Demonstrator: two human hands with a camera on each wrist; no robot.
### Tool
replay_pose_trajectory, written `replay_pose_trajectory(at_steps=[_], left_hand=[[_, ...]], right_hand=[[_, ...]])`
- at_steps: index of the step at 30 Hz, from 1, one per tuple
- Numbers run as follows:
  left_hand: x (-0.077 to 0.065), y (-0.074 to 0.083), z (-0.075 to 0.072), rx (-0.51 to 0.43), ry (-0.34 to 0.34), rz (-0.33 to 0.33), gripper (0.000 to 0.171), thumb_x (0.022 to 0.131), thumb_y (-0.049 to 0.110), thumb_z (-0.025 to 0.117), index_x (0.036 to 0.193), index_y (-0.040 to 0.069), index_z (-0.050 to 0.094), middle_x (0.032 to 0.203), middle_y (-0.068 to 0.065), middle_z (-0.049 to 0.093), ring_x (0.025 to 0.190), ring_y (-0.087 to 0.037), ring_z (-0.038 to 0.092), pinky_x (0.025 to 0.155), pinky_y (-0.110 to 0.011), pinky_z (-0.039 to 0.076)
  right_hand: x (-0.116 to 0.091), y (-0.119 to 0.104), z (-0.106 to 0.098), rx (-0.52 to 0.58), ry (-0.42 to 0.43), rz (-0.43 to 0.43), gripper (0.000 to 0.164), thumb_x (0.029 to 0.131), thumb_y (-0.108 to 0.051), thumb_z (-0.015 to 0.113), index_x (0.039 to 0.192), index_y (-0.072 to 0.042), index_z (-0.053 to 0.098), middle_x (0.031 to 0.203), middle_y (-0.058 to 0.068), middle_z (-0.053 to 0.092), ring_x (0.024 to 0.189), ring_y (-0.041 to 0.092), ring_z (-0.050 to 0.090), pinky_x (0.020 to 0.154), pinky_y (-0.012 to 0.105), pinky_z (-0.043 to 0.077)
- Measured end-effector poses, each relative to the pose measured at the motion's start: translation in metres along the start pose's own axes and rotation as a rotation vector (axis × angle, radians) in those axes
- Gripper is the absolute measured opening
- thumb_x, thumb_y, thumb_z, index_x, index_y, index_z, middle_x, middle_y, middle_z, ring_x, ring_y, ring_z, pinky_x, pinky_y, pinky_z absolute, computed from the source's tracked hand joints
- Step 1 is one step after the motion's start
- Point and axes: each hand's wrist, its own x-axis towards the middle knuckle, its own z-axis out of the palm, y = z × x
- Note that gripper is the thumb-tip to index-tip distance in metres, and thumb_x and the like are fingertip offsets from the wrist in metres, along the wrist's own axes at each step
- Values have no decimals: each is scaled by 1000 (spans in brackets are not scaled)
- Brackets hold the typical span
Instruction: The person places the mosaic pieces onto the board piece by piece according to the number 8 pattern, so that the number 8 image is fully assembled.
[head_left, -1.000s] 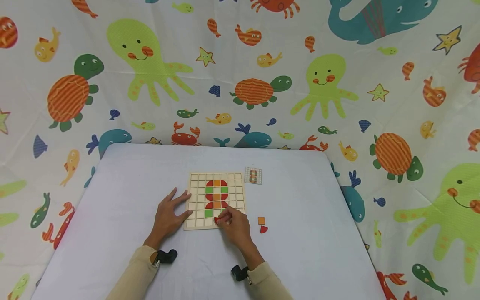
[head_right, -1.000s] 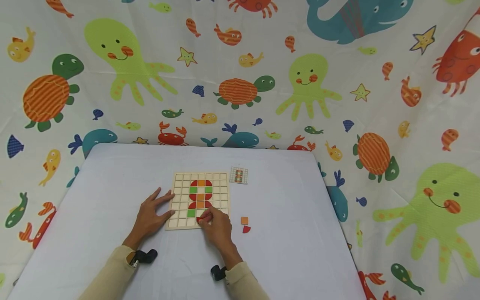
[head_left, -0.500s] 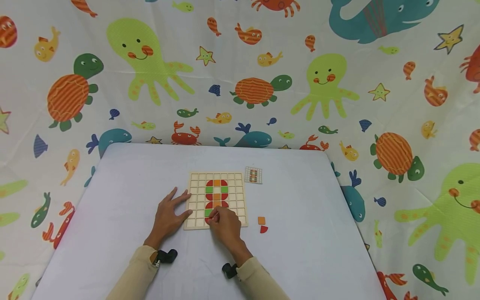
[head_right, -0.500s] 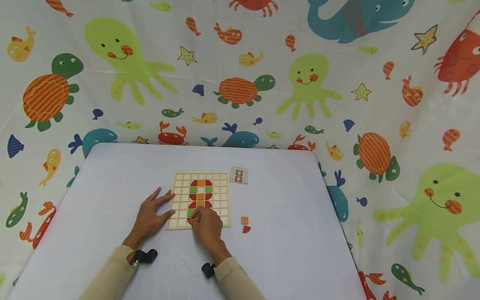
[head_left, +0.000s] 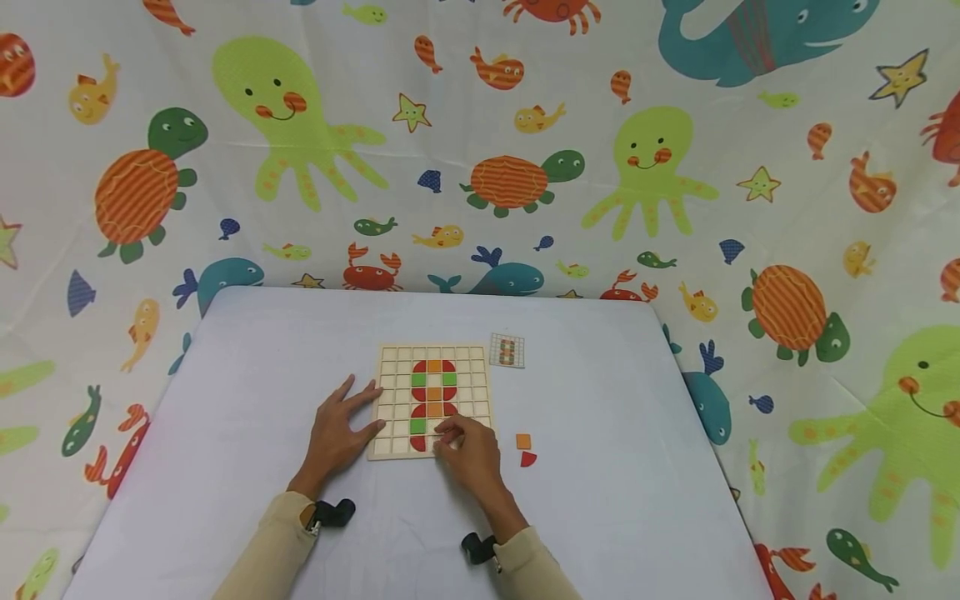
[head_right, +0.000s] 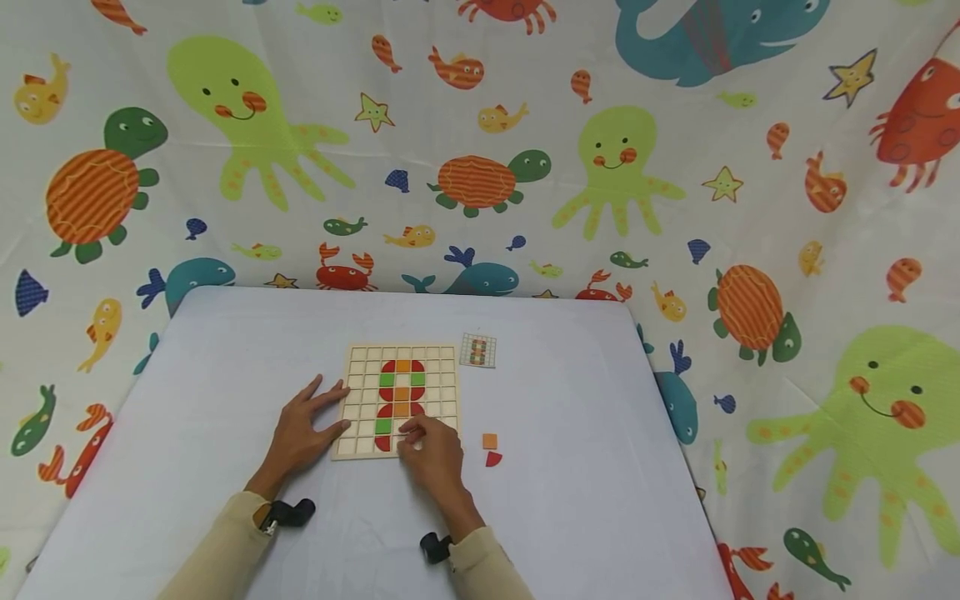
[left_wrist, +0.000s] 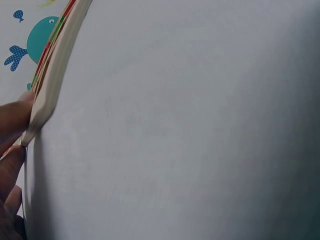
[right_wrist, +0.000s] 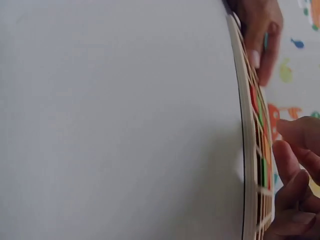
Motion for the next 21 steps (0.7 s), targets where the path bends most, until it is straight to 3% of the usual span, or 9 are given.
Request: replay_pose_trajectory(at_steps=[9,15,21], left_hand=[[1,0,1,-5,0,1,59,89,23,84,145,12,66,166,-23,45,157,-53,30,122,-78,23],[1,0,1,0,2,-1,59,90,24,84,145,11,66,166,-27,42,157,-54,31,122,-78,24],[0,0,0,4,11,11,58,89,23,83,144,11,67,166,-30,41,155,-56,32,120,-79,25]], right_hand=[[-5,37,-52,16,166,85,24,81,-6,88,98,-21,80,78,-6,71,67,7,53,58,22,40],[-11,60,-79,-77,263,190,27,81,-8,90,103,-19,80,82,-3,69,70,11,61,59,27,44],[-12,71,-91,-177,242,260,23,83,-16,90,103,-18,79,88,0,65,81,18,58,62,30,42]])
